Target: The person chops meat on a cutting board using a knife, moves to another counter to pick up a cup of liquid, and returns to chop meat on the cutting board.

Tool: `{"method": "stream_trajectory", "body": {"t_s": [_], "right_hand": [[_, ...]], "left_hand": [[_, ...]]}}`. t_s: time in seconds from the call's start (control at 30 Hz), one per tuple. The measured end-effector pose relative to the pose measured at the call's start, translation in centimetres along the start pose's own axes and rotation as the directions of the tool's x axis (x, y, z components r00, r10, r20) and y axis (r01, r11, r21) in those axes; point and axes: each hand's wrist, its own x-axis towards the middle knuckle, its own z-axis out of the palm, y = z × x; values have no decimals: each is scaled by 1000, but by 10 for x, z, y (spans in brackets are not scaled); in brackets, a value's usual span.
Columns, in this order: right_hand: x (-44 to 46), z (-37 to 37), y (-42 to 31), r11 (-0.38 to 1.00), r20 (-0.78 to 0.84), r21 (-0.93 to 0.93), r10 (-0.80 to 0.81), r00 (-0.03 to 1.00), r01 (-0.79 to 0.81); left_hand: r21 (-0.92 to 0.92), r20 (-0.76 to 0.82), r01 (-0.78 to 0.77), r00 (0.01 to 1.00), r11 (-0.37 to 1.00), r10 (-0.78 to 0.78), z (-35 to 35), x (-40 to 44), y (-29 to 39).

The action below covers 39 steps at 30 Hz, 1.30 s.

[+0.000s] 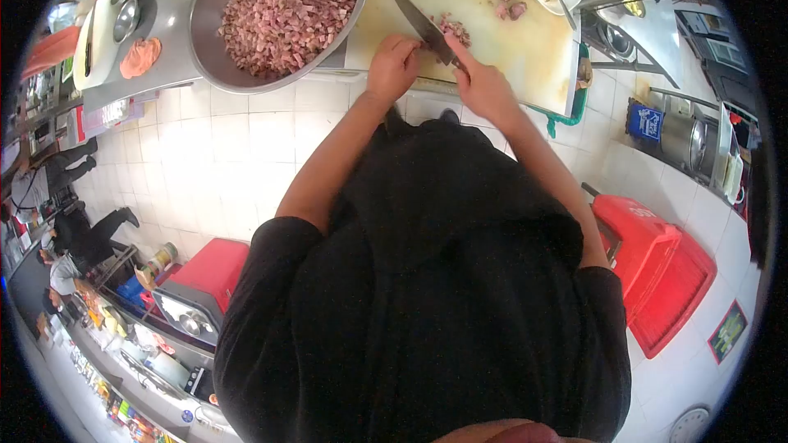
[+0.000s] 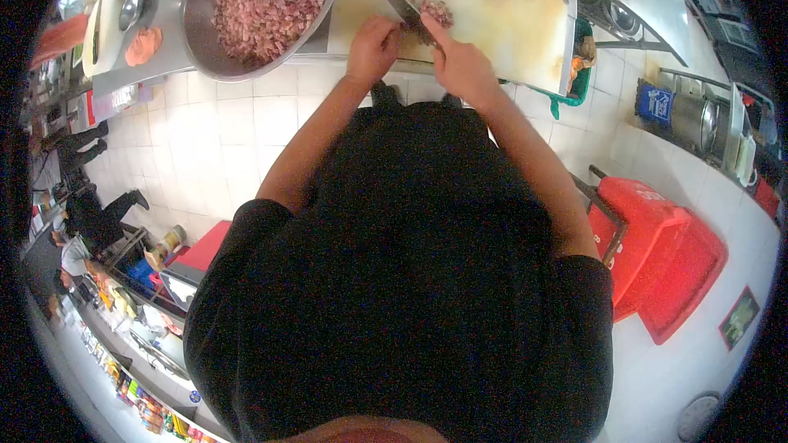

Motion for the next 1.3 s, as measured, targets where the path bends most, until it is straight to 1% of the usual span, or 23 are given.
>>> {"method": "stream_trajectory", "body": {"t_s": [0.07,0.17,0.27,0.37,0.47,0.57,0.67,0.77,0.8,0.9,1.0,1.07,1.1,1.13,1.17,1.2,1.23,1.27,1.3], "right_hand": [[10,-6,1,999,10,35,-20,1000,20],[20,-11,-5,999,-14,-34,-43,999,42],[15,-16,-27,1000,13,-29,13,1000,-13],[7,15,-29,993,-13,-60,98,995,-99],[6,52,-12,999,-125,16,40,991,-38],[18,43,0,993,-167,113,-3,986,22],[8,15,-5,997,-326,82,27,945,0],[-8,-14,19,994,-300,-70,58,952,-82],[-10,-10,37,992,-363,-110,23,932,-68],[-20,1,54,956,-293,-248,80,953,-157],[-40,19,53,993,-343,-111,-5,939,-35],[-56,32,58,987,-423,154,37,906,32],[-66,39,62,956,-454,282,65,889,74],[-80,43,65,841,-330,540,246,912,-31],[-96,42,71,708,-232,697,370,900,-112],[-112,34,65,538,-109,822,471,875,-188],[-122,31,60,341,29,905,543,839,-253],[-127,39,61,318,12,921,558,830,-227],[-130,45,59,277,36,932,570,821,-233]], "left_hand": [[22,-1,30,1000,999,-30,-5,-7,-9],[-3,-64,15,998,1000,-15,-13,-10,-12],[-49,-75,-4,997,999,0,-22,-10,-7],[-58,-19,-4,1000,998,3,-28,-12,-13],[-45,4,-48,999,998,48,-31,-11,-13],[-100,40,18,999,995,-14,-29,-13,-17],[-81,48,-9,999,997,13,-35,-10,-12],[-46,4,-56,998,997,56,-28,-7,-14],[-22,12,-57,998,998,57,-26,-3,-13],[31,36,-79,996,996,78,-23,13,-12],[40,66,-106,992,994,103,-17,29,-13],[61,83,-107,991,992,102,-10,42,-14],[40,100,-99,991,994,94,-8,46,-13],[20,115,-89,990,996,86,-5,49,-12],[0,131,-78,988,997,77,-2,51,-11],[6,157,-81,984,997,79,0,52,-9],[11,182,-86,980,996,83,3,54,-8],[14,206,-95,974,995,90,6,56,-6],[10,215,-118,970,993,113,11,58,-4]]}}
